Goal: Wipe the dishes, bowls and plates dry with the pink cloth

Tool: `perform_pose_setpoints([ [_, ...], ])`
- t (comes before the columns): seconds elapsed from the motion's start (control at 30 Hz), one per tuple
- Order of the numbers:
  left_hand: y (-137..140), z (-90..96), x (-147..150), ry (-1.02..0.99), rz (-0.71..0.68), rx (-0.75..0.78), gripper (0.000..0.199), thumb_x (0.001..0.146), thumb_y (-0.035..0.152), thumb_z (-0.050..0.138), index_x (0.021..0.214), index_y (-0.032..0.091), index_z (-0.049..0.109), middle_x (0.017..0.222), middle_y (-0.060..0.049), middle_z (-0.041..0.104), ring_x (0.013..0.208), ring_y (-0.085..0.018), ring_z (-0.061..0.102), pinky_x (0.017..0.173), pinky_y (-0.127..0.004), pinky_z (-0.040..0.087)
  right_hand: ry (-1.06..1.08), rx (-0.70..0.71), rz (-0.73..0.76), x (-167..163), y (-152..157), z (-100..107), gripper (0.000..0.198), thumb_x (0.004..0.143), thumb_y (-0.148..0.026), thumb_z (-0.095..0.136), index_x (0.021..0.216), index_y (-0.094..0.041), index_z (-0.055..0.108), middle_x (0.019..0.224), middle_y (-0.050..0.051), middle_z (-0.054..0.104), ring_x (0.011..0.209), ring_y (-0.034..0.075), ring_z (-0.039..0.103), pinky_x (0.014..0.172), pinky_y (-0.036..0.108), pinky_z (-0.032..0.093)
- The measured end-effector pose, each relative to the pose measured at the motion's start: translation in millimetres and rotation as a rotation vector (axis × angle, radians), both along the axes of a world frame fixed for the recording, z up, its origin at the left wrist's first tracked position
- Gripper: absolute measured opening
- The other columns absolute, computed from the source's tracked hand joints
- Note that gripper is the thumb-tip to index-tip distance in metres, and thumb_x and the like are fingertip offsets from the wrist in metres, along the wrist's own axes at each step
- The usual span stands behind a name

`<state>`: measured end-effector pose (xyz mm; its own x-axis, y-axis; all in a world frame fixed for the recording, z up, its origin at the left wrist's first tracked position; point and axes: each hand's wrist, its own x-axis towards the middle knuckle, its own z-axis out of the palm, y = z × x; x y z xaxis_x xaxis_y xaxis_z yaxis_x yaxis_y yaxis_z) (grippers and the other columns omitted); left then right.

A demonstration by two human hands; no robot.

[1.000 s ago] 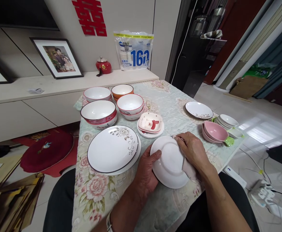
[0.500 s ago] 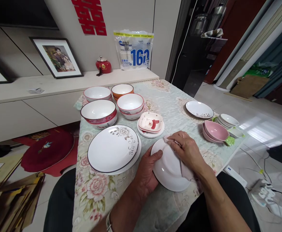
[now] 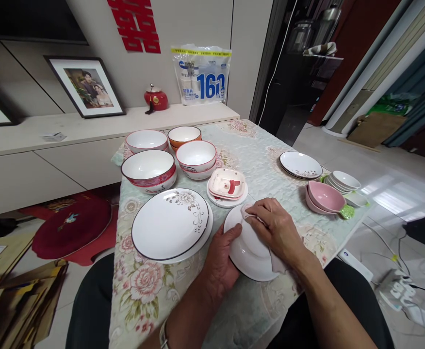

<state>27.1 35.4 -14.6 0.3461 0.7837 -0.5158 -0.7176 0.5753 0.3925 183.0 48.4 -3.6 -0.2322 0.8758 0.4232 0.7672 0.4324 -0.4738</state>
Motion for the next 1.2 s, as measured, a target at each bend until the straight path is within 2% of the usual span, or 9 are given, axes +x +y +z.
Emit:
perform_pose_setpoints([
  [0.2,1,0.0,1,-0.011,-0.01,-0.015,0.055,0.076,0.018,0.075,0.13,0.012,0.063,0.093,-0.01,0.08,0.098,-0.03,0.074,0.092,-0.043,0.055,0.031,-0.209,-0.182,25,5,-3,0.019,0.097,-0.029,0.058,0.103,-0.022,0.075,0.096,0.008,0.071,0.095,0.026,0.065,0.084,0.041,0.05],
  [0.33,1,-0.5,1,0.009,-0.005,-0.008,0.058,0.074,0.019,0.077,0.13,0.012,0.063,0.1,-0.012,0.08,0.1,-0.031,0.073,0.092,-0.042,0.055,0.035,-0.165,-0.261,23,2,-5,0.013,0.095,-0.028,0.061,0.096,-0.021,0.072,0.096,0.008,0.071,0.094,0.026,0.065,0.083,0.04,0.049],
  [0.47,0,0.4,1,0.007,0.008,0.008,0.058,0.074,0.017,0.077,0.13,0.014,0.064,0.106,-0.011,0.079,0.099,-0.03,0.073,0.091,-0.041,0.056,0.055,-0.081,-0.086,3,-7,-1,0.01,0.096,-0.023,0.059,0.095,-0.021,0.069,0.093,0.007,0.065,0.094,0.023,0.061,0.081,0.036,0.048],
  [0.6,0,0.9,0,-0.022,-0.003,0.05,0.056,0.073,0.017,0.078,0.128,0.011,0.065,0.107,-0.013,0.079,0.1,-0.03,0.073,0.092,-0.04,0.056,0.09,-0.137,0.121,-1,-12,6,0.008,0.097,-0.023,0.06,0.095,-0.023,0.067,0.091,0.004,0.064,0.094,0.02,0.06,0.081,0.033,0.047],
  [0.67,0,0.3,0,-0.016,-0.002,0.049,0.056,0.073,0.016,0.078,0.127,0.01,0.066,0.105,-0.013,0.079,0.1,-0.03,0.073,0.092,-0.04,0.055,0.093,-0.201,0.095,8,-11,8,0.007,0.097,-0.024,0.062,0.093,-0.024,0.068,0.09,0.003,0.065,0.094,0.02,0.06,0.082,0.034,0.046],
  [0.83,0,-0.7,1,0.027,-0.018,0.014,0.053,0.072,0.021,0.078,0.122,0.009,0.067,0.102,-0.015,0.08,0.099,-0.032,0.073,0.092,-0.043,0.055,0.078,-0.371,-0.134,39,-11,10,0.01,0.093,-0.031,0.064,0.091,-0.025,0.071,0.093,0.003,0.068,0.089,0.022,0.063,0.079,0.036,0.046],
  [0.9,0,-0.2,1,0.041,-0.013,0.008,0.052,0.071,0.022,0.079,0.12,0.009,0.068,0.102,-0.014,0.08,0.099,-0.033,0.073,0.091,-0.044,0.055,0.054,-0.411,-0.151,45,-14,13,0.011,0.093,-0.033,0.064,0.09,-0.025,0.071,0.093,0.003,0.068,0.086,0.022,0.064,0.078,0.036,0.047],
  [1.13,1,-0.1,2,0.037,-0.022,0.004,0.046,0.069,0.024,0.081,0.111,0.009,0.071,0.098,-0.015,0.08,0.098,-0.034,0.073,0.09,-0.044,0.056,0.083,-0.519,0.156,43,-29,29,0.006,0.089,-0.027,0.069,0.085,-0.026,0.072,0.092,0.001,0.069,0.087,0.02,0.065,0.077,0.032,0.05],
  [1.2,0,0.5,2,0.04,-0.021,0.016,0.048,0.069,0.024,0.081,0.113,0.009,0.07,0.101,-0.014,0.08,0.099,-0.033,0.073,0.09,-0.043,0.056,0.121,-0.537,0.162,45,-28,26,0.006,0.089,-0.029,0.069,0.085,-0.026,0.073,0.093,0.001,0.069,0.089,0.02,0.066,0.079,0.032,0.05],
])
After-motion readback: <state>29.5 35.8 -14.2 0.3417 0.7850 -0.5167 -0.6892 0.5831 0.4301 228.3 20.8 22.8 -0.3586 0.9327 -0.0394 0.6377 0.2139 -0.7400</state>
